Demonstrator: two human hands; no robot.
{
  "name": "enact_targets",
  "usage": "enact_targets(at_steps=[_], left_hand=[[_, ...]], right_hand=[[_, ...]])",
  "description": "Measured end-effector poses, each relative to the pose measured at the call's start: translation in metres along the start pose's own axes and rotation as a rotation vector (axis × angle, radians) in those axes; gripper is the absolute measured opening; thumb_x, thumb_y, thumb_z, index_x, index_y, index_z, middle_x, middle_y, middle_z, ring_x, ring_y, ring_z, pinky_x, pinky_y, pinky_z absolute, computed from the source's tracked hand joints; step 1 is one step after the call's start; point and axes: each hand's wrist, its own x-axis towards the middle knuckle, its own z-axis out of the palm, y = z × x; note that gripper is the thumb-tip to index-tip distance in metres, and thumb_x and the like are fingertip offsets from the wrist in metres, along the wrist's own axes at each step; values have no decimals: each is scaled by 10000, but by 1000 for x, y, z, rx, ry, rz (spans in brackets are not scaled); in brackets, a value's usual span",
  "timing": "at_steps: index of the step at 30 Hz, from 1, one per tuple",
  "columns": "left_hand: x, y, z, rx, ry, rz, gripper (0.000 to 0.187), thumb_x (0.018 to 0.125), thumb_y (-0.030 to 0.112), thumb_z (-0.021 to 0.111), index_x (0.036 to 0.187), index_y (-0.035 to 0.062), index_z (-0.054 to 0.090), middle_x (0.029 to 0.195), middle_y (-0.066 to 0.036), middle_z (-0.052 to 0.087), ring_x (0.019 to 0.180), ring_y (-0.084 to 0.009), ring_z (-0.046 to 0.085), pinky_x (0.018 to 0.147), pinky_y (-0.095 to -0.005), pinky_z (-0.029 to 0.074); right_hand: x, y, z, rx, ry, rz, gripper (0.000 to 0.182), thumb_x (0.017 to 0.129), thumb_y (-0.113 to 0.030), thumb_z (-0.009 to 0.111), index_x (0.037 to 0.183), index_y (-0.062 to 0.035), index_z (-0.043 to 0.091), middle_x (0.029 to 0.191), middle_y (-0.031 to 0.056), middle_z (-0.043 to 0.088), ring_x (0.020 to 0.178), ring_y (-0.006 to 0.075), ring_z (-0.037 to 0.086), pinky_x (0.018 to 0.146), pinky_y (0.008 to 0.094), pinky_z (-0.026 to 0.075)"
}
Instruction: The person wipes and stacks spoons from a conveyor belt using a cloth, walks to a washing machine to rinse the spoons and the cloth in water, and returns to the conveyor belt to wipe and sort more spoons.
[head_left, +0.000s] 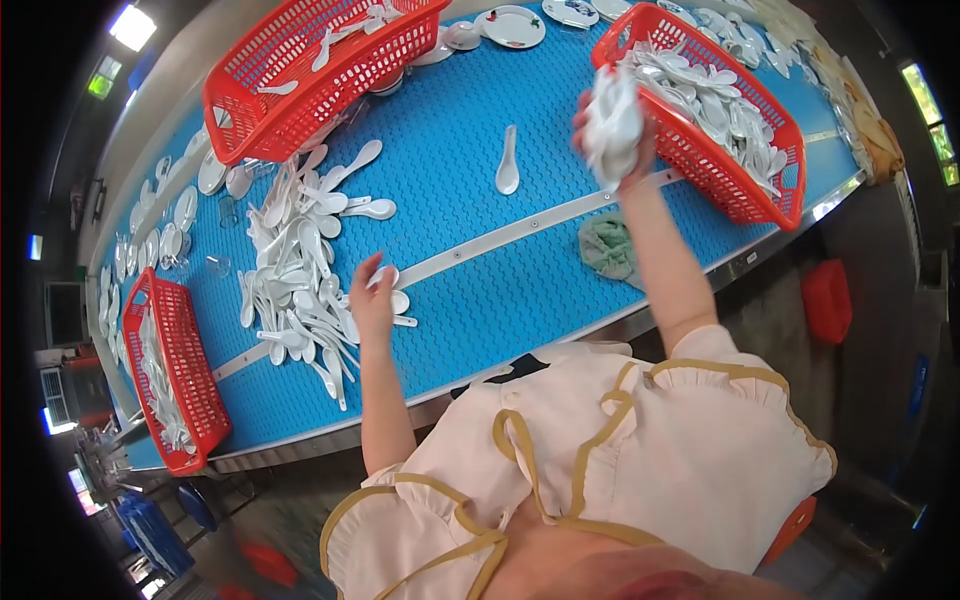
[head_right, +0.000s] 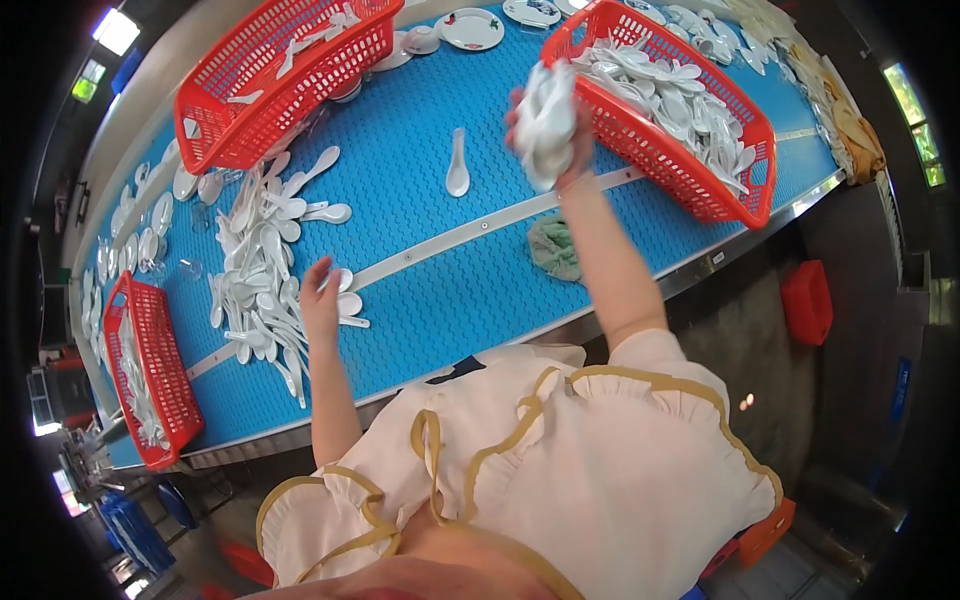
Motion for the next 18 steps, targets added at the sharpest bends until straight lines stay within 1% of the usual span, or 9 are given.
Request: enact_targets(at_steps=[5,7,8,10,12,14,15,17,18], left_hand=[[-22,-28,-57,383,135,96,370,730,124,604,1069,15,503,1063,-119,520,1003,-235,479,885,-310,351],[-32,-34,-68,736,8,145,462,671,113,647,1099,38,488,1102,-142,496,1026,-296,458,903,-335,340],[-38,-38,-68,736,7,144,462,671,113,647,1099,38,488,1102,-142,496,1026,-296,458,903,-335,340],[-43,-47,-65,923,-89,300,532,623,107,683,1112,62,476,1098,-144,486,1000,-316,459,861,-357,366],[-46,-41,-57,928,-72,299,545,606,124,697,1106,74,487,1059,-130,497,971,-304,473,831,-365,381],[-47,-31,-49,877,-83,116,500,595,126,703,1057,75,520,994,-112,516,921,-294,489,791,-361,396],[-48,-31,-45,878,-87,109,500,595,126,703,1057,75,520,994,-112,516,921,-294,489,791,-361,396],[-45,-31,-35,843,-64,175,413,586,150,711,962,79,557,930,-97,528,868,-283,501,749,-352,408],[-43,-29,-27,847,-72,178,413,586,150,711,962,79,557,930,-97,528,868,-283,501,749,-352,408]], right_hand=[[65,-143,-6,-589,288,-180,529,814,-418,449,1176,-38,383,1115,142,490,995,290,498,819,413,433],[85,-179,-23,-766,920,-389,462,818,-367,498,1129,-30,442,1084,123,512,988,238,509,846,366,425],[82,-198,-46,-766,921,-388,462,818,-367,498,1129,-30,442,1084,123,512,988,238,509,846,366,425],[77,-220,-83,-1418,1201,-735,646,736,-430,591,1158,22,403,1145,164,469,983,243,514,841,325,399],[52,-148,-62,-1763,910,-730,571,757,-379,586,1126,33,446,1083,143,523,947,209,537,805,295,413],[22,-71,-55,-1730,586,-342,362,766,-285,589,1005,-14,563,898,103,610,845,186,570,767,273,428],[10,-35,-51,-1905,443,-217,337,739,-283,615,980,-50,585,942,114,594,846,191,569,768,282,431],[0,18,-75,-2098,396,34,423,701,-322,635,1058,-115,545,1148,146,464,1060,252,450,861,352,380],[0,43,-93,-2207,415,13,428,707,-322,629,1077,-130,532,1159,140,451,1078,259,426,879,361,364]])
